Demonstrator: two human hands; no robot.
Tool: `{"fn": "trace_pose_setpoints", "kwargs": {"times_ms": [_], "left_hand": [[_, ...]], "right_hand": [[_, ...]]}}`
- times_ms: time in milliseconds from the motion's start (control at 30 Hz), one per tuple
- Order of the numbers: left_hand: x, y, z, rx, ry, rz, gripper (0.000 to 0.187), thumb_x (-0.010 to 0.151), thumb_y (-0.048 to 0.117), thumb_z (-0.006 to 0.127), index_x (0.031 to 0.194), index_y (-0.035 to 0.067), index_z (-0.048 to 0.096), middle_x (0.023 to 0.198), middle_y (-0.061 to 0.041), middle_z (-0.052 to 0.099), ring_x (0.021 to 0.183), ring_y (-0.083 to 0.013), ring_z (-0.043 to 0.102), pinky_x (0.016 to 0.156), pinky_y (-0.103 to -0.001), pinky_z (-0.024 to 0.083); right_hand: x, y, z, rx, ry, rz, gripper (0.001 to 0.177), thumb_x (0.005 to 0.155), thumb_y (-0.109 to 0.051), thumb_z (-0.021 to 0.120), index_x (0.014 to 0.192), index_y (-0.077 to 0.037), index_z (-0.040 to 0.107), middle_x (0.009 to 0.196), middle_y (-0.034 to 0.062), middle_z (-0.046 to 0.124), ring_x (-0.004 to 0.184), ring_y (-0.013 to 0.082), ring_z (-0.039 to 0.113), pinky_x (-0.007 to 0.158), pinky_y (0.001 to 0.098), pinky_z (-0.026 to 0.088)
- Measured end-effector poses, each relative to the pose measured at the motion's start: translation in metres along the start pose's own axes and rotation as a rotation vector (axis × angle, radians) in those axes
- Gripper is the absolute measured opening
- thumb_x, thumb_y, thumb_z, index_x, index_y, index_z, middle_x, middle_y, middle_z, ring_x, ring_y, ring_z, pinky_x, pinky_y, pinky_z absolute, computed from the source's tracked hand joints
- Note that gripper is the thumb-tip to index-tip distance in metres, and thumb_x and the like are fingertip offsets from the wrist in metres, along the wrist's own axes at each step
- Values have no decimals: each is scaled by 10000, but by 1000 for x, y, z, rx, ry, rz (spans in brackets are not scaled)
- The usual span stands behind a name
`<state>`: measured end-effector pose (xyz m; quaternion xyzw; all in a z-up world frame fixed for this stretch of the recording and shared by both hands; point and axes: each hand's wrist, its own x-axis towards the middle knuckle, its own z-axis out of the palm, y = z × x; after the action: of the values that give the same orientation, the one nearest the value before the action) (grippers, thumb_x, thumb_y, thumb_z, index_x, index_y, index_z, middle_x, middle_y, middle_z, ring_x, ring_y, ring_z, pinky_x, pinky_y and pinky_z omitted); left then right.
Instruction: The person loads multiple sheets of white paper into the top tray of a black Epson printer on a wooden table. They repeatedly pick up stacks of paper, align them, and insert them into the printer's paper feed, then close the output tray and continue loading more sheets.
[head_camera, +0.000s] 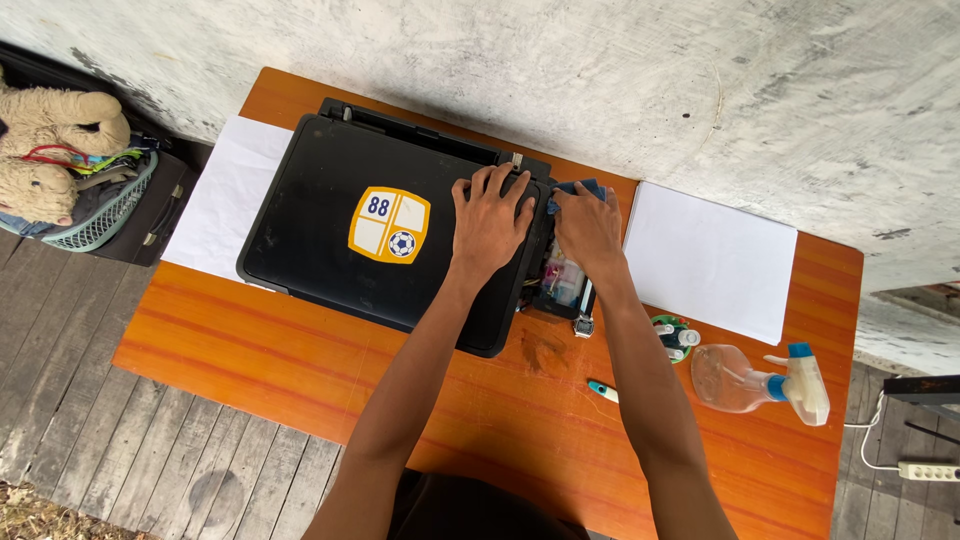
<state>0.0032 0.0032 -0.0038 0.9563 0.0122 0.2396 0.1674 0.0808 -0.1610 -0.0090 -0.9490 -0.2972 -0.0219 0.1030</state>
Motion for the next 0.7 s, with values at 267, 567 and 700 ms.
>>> {"fn": "trace_pose_setpoints", "kwargs": {"times_ms": [267,567,700], "left_hand": [[-4,-3,1,3,5,17,377,988,329,641,1295,121,707,1355,-85,603,1271,-256,491,1056,-513,332],[-7,-2,8,65,21,69,363,972,318,651,1270,122,719,1333,-96,609,1239,-282,504,1009,-530,347],[-10,-3,10,-1,143,163,281,950,235,713,1187,87,744,1334,-107,633,1219,-270,550,1013,-484,386]], "right_hand": [[32,6,14,56,-115,271,222,991,-84,579,1140,-68,742,913,192,739,839,351,718,777,501,533],[-63,17,-3,509,501,243,307,1006,0,519,1293,8,628,1189,259,683,1022,385,695,827,443,590],[-149,8,-20,502,539,404,286,983,-13,508,1215,13,674,1106,254,713,965,394,697,855,485,545]]}}
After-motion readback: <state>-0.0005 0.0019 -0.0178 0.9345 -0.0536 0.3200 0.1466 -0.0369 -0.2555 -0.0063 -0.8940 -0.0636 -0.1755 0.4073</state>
